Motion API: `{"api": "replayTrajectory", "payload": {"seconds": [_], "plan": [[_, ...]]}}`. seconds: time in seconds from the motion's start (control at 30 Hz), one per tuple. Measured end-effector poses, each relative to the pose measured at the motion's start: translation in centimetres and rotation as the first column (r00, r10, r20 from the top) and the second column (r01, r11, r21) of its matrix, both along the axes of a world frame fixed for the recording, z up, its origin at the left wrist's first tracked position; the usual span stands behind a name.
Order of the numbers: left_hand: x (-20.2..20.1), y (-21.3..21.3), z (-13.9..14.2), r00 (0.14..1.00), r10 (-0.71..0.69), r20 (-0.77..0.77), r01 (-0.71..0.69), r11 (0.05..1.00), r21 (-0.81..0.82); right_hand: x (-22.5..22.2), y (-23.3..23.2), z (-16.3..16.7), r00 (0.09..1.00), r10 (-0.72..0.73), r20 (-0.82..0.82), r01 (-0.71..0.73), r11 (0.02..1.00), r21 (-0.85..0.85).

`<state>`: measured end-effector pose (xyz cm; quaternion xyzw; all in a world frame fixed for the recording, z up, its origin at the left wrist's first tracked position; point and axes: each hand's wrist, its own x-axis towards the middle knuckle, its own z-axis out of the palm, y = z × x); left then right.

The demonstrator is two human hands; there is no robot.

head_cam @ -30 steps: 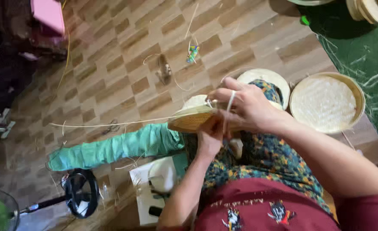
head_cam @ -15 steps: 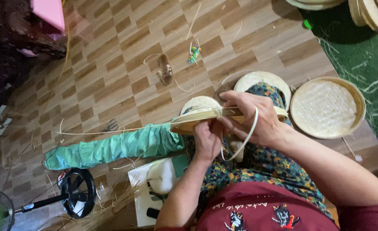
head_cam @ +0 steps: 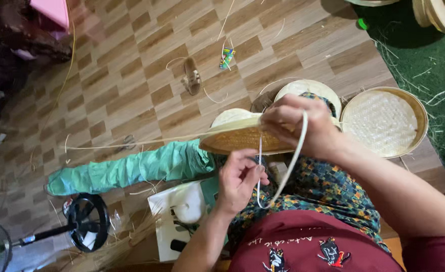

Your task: The person weaves a white plastic strip around the rim of a round bamboo tray, threading it through the existing weave and tightening it by hand. They use scissors to trim the strip, then place the finished tray aside and pick up another tray to continue the process.

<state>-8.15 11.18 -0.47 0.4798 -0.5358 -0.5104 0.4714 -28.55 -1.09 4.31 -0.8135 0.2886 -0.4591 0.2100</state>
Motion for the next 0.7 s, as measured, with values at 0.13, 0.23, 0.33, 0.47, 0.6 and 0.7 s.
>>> {"api": "replayTrajectory", "payload": {"seconds": [0.13, 0.23, 0.33, 0.47, 0.6, 0.7], "plan": [[0.5, 0.0, 5.3, 0.935, -0.070, 0.348, 0.181, 0.937, -0.299, -0.8, -0.4, 0.7, 0.999, 0.029, -0.030, -0.027, 0.997, 0.076], [0.3, -0.9, 8.4, 0.855, 0.001, 0.519, 0.328, 0.774, -0.542, -0.9, -0.3, 1.4, 0.999, 0.052, -0.018, -0.049, 0.993, 0.110], [0.5, -2.1, 11.5, 0.775, 0.068, 0.628, 0.481, 0.581, -0.657, -0.7, 0.0, 2.1, 0.997, 0.061, -0.039, -0.055, 0.989, 0.140], [0.8, -4.4, 14.9, 0.667, 0.168, 0.726, 0.608, 0.442, -0.660, -0.6, 1.1, 2.6, 0.997, 0.075, -0.005, -0.073, 0.978, 0.196], [1.2, -10.0, 14.9, 0.718, 0.173, 0.674, 0.459, 0.610, -0.645, -0.4, 2.3, 2.4, 0.992, 0.122, 0.018, -0.123, 0.970, 0.211], [1.6, -13.1, 12.8, 0.768, -0.019, 0.640, 0.347, 0.852, -0.391, -0.5, 3.2, 2.2, 0.987, 0.159, 0.040, -0.162, 0.978, 0.128]]}}
